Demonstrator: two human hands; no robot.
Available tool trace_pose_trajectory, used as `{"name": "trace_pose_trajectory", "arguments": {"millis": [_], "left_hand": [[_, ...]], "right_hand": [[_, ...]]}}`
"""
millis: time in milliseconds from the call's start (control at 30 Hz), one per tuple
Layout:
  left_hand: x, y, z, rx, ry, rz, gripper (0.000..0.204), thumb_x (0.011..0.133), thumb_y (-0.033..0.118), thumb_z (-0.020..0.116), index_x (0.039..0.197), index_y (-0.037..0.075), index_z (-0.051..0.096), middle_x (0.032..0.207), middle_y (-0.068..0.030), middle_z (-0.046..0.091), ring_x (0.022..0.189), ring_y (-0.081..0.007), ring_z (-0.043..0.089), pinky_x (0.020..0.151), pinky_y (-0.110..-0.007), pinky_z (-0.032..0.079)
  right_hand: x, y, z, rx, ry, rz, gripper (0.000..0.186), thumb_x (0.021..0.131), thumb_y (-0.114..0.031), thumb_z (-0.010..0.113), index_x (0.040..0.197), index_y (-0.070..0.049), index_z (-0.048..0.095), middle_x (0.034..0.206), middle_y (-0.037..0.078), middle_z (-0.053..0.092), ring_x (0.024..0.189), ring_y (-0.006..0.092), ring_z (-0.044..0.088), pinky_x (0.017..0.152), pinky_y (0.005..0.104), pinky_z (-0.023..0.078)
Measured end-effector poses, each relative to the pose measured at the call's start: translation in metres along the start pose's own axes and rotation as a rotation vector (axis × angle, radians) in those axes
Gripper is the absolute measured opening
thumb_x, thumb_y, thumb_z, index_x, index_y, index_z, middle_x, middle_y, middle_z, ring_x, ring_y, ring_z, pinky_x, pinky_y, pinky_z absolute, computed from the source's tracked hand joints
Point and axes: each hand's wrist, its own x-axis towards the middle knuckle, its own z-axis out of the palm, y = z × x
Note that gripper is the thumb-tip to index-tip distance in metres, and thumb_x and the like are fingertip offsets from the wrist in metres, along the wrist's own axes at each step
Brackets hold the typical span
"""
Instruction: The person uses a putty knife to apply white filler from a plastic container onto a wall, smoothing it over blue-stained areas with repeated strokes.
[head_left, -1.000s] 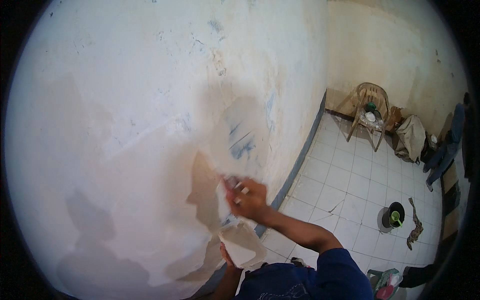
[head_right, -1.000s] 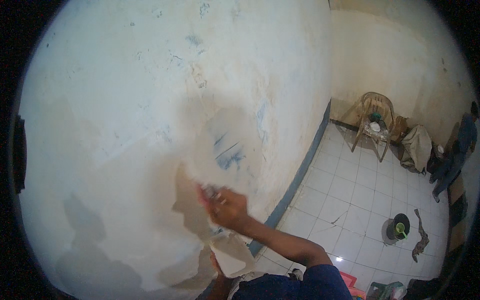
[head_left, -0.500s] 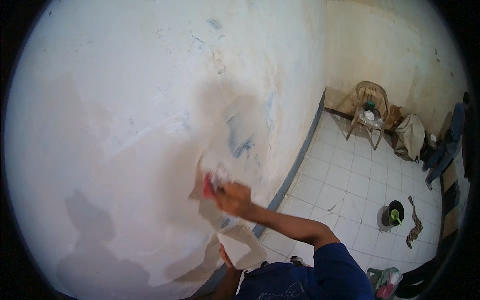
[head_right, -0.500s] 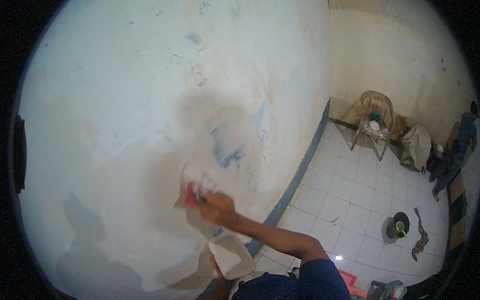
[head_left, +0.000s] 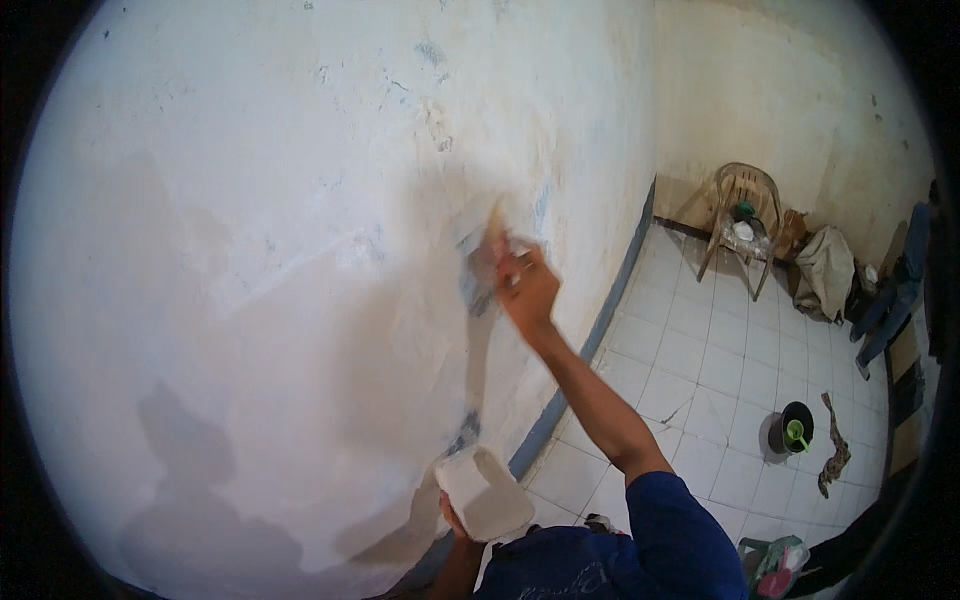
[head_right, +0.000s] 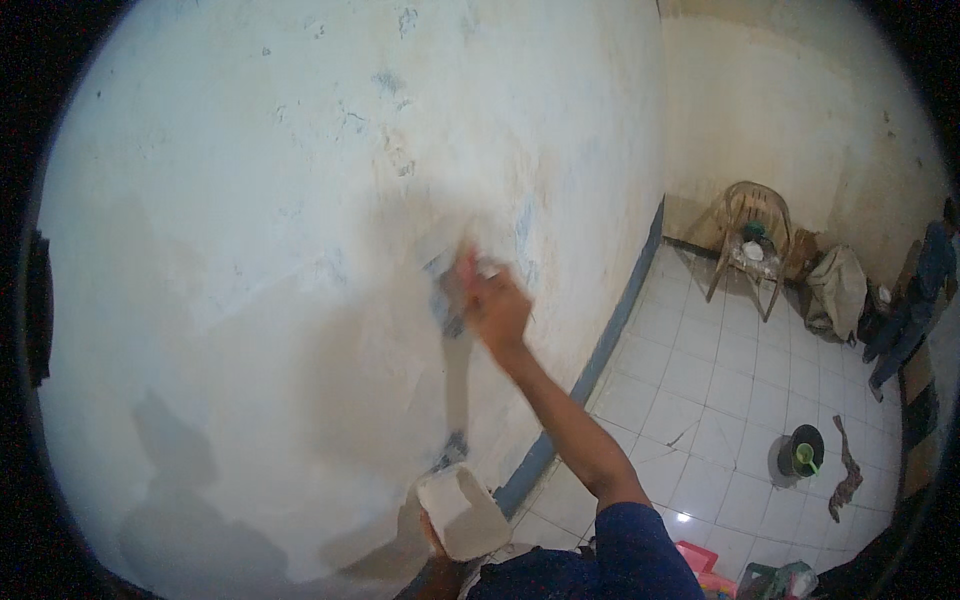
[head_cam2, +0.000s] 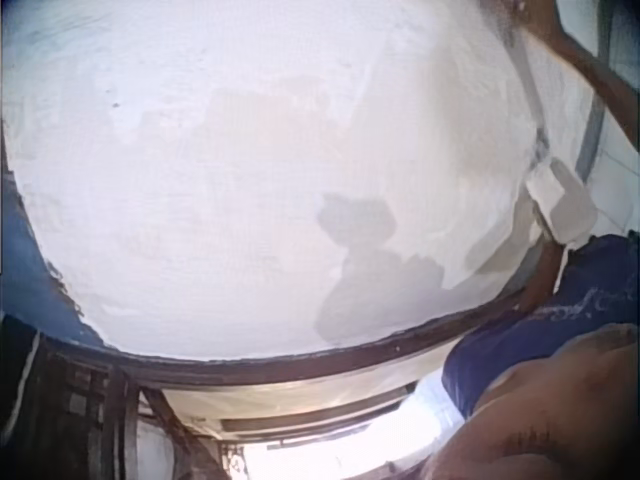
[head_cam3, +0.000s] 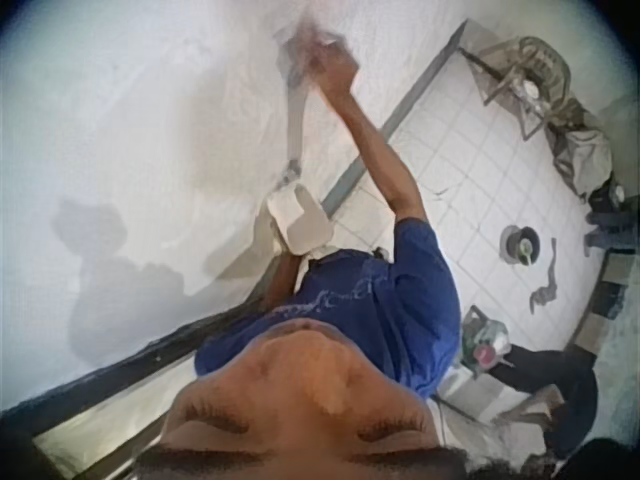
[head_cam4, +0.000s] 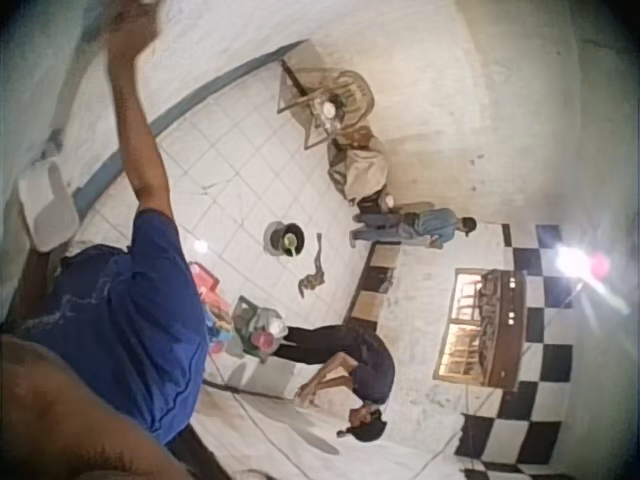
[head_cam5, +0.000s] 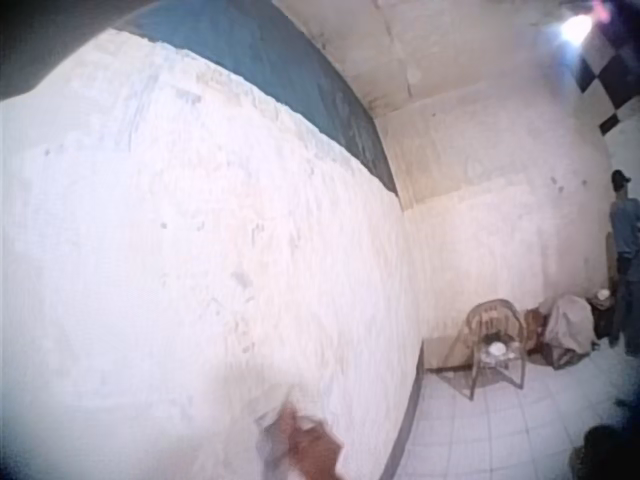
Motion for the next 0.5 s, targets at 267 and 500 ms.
{"name": "trace_pose_trajectory", "arguments": {"millis": [267,500], "left_hand": [[0.007,-0.021,-0.038,-0.031,0.114,0.095,0.074,0.09,0.062,0.045,0.144,0.012,0.04,0.137,-0.0127,0.052,0.121,-0.0342,0.054,0.1,-0.051,0.046],[0.006,-0.026,-0.058,-0.043,0.085,0.083,0.083,0.085,0.07,0.044,0.147,0.015,0.036,0.139,-0.0131,0.049,0.123,-0.035,0.051,0.1,-0.054,0.044]], "right_hand": [[-0.084,-0.095,-0.057,0.463,-0.116,-0.488,0.021,0.065,-0.008,0.074,0.085,-0.009,0.07,0.09,0.006,0.064,0.063,0.0198,0.063,0.052,0.0309,0.053],[-0.056,0.05,-0.016,0.019,0.15,0.196,0.005,0.082,-0.002,0.067,0.086,-0.002,0.07,0.093,0.011,0.067,0.058,0.0236,0.062,0.054,0.0317,0.05]]}}
